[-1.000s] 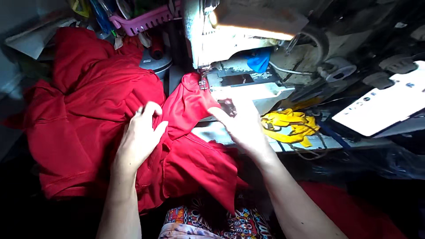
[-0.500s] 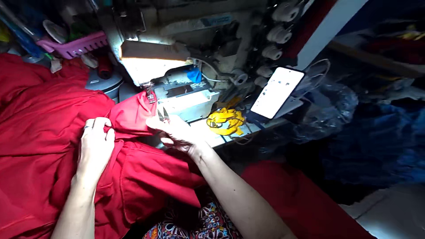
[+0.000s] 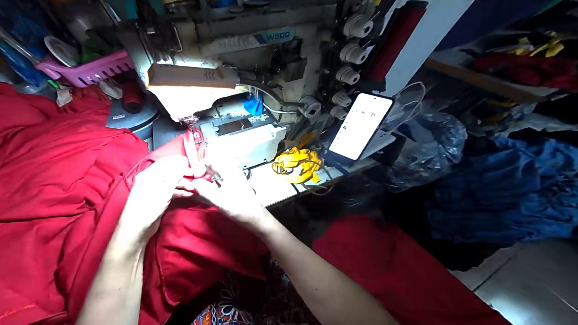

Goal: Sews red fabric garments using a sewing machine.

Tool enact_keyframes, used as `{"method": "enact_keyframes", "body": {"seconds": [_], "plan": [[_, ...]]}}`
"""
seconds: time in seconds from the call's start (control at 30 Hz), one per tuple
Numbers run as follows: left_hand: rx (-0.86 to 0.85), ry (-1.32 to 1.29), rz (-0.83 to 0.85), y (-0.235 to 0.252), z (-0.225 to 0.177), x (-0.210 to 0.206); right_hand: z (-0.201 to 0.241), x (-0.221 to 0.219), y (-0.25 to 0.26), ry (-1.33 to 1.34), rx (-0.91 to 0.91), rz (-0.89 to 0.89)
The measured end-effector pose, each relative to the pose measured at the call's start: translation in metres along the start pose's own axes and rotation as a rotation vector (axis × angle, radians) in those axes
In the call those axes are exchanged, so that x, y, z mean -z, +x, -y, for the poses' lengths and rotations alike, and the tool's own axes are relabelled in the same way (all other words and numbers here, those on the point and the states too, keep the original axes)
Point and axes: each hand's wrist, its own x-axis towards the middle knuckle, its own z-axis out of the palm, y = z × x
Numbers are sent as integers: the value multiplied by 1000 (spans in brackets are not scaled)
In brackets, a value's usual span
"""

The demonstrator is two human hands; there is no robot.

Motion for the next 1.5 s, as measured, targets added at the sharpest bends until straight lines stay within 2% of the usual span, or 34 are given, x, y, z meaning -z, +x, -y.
{"method": "enact_keyframes", "body": {"seconds": [0.03,0.1,0.17,0.23,0.33,0.43,0.5,0.63,0.77,0.93,1.0,1.03,1.07,1.1,1.17,1.2,1.23,1.27,1.3,1.33,1.37,1.4,1.5], "plan": [[30,-115,34,4,3,-7,2,-4,0,-45,62,44],[100,-197,17,10,4,-19,2,-2,-2,-82,48,118],[175,-197,48,11,5,-23,-4,8,-6,-47,-79,81],[203,-142,171,11,7,-20,-14,16,4,18,-185,42],[80,160,416,18,2,-2,-34,19,22,23,-198,82],[-230,595,310,36,-16,12,-5,14,12,-149,-143,26],[-352,918,333,46,-30,17,7,8,8,-280,-49,60],[-228,1327,511,61,-69,41,14,14,25,-294,18,120],[-206,1399,402,70,-103,94,-1,29,54,-138,-45,-68],[-470,1303,422,58,-112,83,-10,13,76,-257,56,44],[-713,1181,495,70,-92,91,-16,10,75,-239,1,135],[-911,1060,525,86,-68,99,-20,10,71,-191,-50,168],[-1016,930,542,95,-54,99,-23,11,65,-121,-100,196],[-942,932,577,89,-61,92,-25,13,58,-43,-140,207],[-512,1145,661,66,-101,70,-33,13,47,91,-168,202],[-583,1172,598,69,-87,73,-37,13,44,124,-161,196],[-816,1188,477,81,-56,85,-43,11,46,149,-146,194],[-928,1221,398,90,-39,90,-46,10,49,160,-151,190],[-829,1335,415,87,-47,86,-47,9,52,152,-159,187],[-553,1441,491,79,-72,70,-47,10,54,139,-176,193],[-370,1511,512,78,-86,56,-47,10,57,130,-193,199],[-297,1533,508,79,-91,50,-49,10,59,117,-197,199],[-335,1483,493,80,-92,49,-49,9,62,160,-204,195]]}}
